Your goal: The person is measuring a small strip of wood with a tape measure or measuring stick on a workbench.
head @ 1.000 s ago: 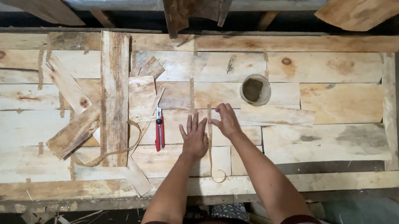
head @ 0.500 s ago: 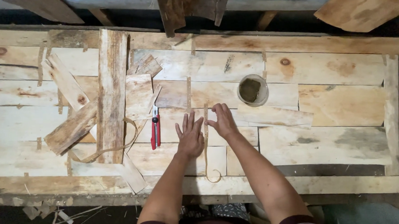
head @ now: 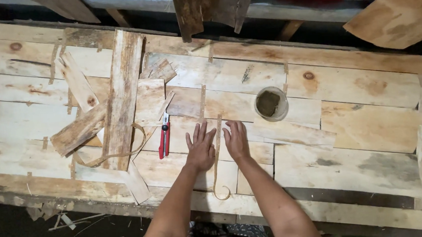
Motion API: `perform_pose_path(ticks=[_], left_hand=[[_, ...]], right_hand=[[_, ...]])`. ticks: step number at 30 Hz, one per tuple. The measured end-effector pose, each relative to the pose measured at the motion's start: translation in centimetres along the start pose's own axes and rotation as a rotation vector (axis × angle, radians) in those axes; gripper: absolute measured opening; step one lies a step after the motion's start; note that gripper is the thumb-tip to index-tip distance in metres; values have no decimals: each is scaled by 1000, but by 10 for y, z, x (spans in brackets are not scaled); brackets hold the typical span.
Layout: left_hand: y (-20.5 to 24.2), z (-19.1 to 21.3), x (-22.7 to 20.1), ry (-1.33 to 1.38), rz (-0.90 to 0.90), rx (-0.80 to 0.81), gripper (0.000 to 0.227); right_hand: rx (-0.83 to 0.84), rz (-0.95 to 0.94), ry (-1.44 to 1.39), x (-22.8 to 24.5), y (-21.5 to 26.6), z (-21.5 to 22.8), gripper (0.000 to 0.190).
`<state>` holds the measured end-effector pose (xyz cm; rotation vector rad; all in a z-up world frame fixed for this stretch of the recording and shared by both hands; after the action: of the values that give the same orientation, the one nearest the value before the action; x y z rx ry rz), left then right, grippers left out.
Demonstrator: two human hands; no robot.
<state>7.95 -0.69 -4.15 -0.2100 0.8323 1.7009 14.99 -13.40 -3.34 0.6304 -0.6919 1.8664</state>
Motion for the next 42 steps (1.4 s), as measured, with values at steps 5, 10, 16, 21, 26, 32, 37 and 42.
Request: perform_pose_path(ticks=[5,10,16,21,26,32,37,42], left_hand=[[-1,2,0,18,9,-1,67],[0,-1,2,39,-5,-41,66],[-6,0,10,175,0,-237,37],[-8,23,11,293,56,-464,22],[-10,22,11,282,76,-508,23],[-11,18,13,250,81,-501,25],[-7,23,10,271,34,-462,30],[-10,18,11,244,0,-368,41]], right_hand=[[-5,49,68,2,2,-4,26],[0,49,103,3,3,-6,27],[32,17,127,5,4,-8,31],[-16,40,139,6,4,-7,31],[-25,51,137,3,5,-10,31],[-31,42,130,3,5,-9,32],[-33,67,141,6,5,-9,33],[-27,67,139,6,6,-8,32]])
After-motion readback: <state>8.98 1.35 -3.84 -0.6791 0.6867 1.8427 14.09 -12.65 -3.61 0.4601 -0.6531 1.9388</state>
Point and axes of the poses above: each hand's wrist, its own y-axis away from the middle knuckle, its own z-axis out of the back of the hand, x = y × z, the point moved 9 cm from there along -y, towards the middle knuckle, and after that the axes turned 4 degrees about z, right-handed, at the moved point
